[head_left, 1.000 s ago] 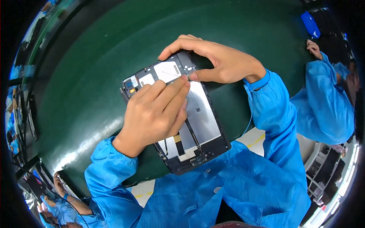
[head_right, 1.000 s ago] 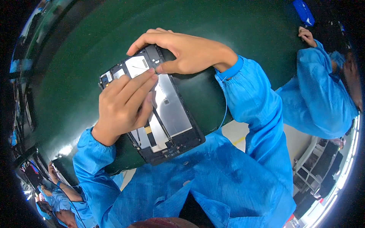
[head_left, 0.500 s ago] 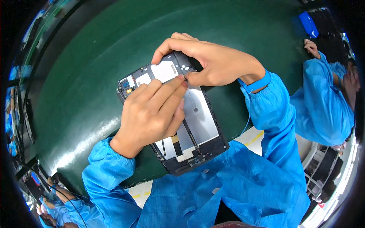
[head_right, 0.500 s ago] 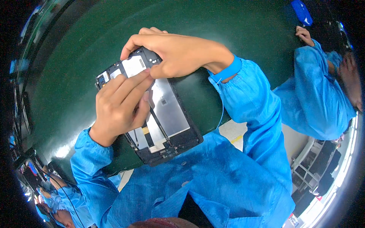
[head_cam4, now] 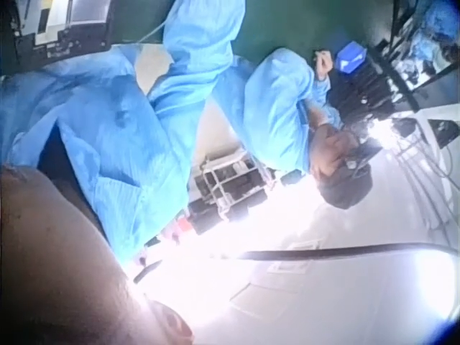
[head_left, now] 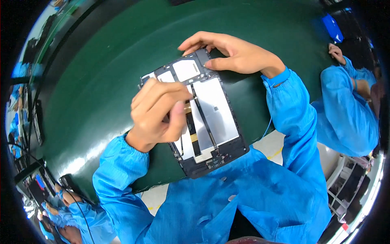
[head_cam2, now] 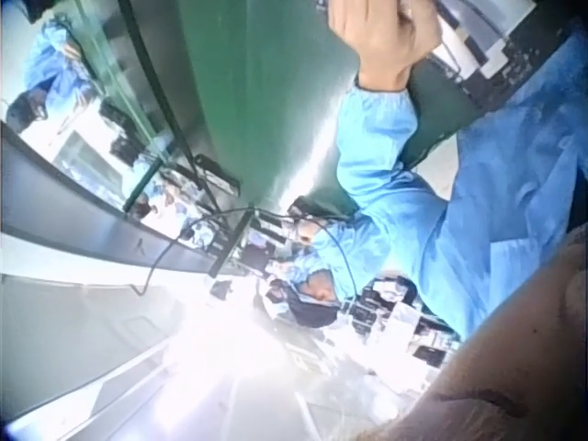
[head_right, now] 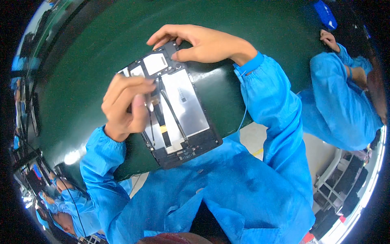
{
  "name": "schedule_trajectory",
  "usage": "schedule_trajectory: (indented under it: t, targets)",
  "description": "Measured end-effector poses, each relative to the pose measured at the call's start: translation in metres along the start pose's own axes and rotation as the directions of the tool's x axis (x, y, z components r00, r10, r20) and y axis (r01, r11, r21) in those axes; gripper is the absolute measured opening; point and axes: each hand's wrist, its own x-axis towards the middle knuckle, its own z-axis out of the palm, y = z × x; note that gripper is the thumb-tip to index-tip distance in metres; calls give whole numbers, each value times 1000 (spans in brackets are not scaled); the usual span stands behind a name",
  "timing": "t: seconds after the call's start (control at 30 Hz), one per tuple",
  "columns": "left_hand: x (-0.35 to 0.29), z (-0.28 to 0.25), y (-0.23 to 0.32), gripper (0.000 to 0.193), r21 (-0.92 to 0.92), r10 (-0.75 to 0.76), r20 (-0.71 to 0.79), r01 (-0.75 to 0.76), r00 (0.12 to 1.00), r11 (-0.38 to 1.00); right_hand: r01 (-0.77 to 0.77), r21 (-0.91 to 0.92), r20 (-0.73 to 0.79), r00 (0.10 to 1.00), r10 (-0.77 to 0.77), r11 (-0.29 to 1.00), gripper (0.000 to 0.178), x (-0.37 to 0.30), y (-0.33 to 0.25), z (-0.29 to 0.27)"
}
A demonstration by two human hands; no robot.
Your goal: The person assembles tablet devices by attaching and pressing ribbon cables and adhesive strips into tablet frames by hand, then sliding the units down the conveyor belt.
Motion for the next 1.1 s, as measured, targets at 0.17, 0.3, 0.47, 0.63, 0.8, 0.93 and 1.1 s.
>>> schedule_trajectory:
  t: [0.17, 0.3, 0.47, 0.63, 0.8, 0.93, 1.1]
  targets:
    - [-43, -45, 5, 13, 197, 28, -10, -26, 1000, 980, -14, -58, -25, 1000, 12, 998, 57, 3, -2, -3]
    - [-57, -56, 12, 12, 276, -23, 2, 21, 1000, 961, -20, -178, -42, 999, 13, 984, 51, 3, 1, -2]
    - [-56, -52, 12, 13, 273, -82, 27, 72, 996, 959, -8, -229, -59, 998, -5, 973, 53, 4, 1, 1]
    - [-59, -51, 8, 19, 292, -143, 30, 128, 989, 948, -42, -166, -31, 999, 38, 985, 47, 6, -2, 0]
    - [-57, -49, 9, 24, 250, -186, 62, 165, 981, 954, -10, -148, -45, 999, 3, 989, 47, 4, -5, 1]
    - [-53, -42, 6, 24, 224, -203, 53, 186, 978, 957, -30, -104, -73, 997, 22, 994, 49, 2, -15, 4]
    - [-41, -44, 2, 17, 365, -309, 24, 279, 951, 888, 169, -92, -91, 980, -177, 981, 47, 21, 4, -3]
